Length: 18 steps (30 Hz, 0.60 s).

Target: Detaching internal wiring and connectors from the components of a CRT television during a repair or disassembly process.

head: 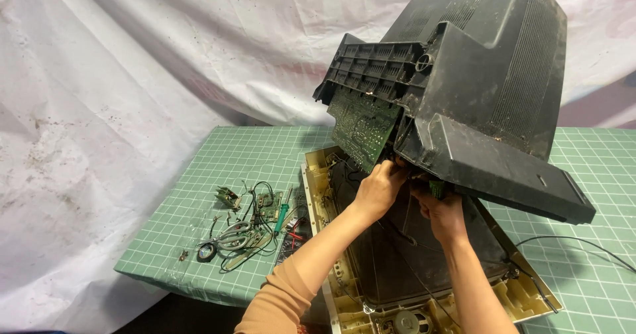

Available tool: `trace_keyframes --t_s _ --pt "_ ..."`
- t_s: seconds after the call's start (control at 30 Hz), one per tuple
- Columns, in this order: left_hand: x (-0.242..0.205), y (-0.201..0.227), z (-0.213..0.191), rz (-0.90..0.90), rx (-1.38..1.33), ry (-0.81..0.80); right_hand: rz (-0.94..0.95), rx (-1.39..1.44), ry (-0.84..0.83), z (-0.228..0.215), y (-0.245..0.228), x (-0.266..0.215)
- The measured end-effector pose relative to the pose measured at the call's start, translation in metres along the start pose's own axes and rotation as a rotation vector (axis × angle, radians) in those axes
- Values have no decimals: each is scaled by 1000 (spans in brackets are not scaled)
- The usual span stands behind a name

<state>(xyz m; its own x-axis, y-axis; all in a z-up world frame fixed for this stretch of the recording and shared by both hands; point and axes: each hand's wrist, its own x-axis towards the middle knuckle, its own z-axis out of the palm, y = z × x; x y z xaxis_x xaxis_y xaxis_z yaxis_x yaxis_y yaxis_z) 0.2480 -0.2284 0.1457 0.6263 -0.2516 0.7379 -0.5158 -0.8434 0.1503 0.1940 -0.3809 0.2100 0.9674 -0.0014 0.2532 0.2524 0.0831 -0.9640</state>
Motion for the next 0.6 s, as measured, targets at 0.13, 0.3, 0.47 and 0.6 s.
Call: trace_keyframes --t_s 0.13,0.3,0.47,0.6 --pt "7 -10 15 66 41 -12 -13 -6 -6 -21 36 20" --pt "11 -17 43 -65 7 -116 -17 90 -53 -42 80 28" --pt "18 -20 47 -132 13 -177 23 -59 -45 -51 72 15" --pt "22 -29 60 -200 24 -227 69 -130 -14 -59 91 17"
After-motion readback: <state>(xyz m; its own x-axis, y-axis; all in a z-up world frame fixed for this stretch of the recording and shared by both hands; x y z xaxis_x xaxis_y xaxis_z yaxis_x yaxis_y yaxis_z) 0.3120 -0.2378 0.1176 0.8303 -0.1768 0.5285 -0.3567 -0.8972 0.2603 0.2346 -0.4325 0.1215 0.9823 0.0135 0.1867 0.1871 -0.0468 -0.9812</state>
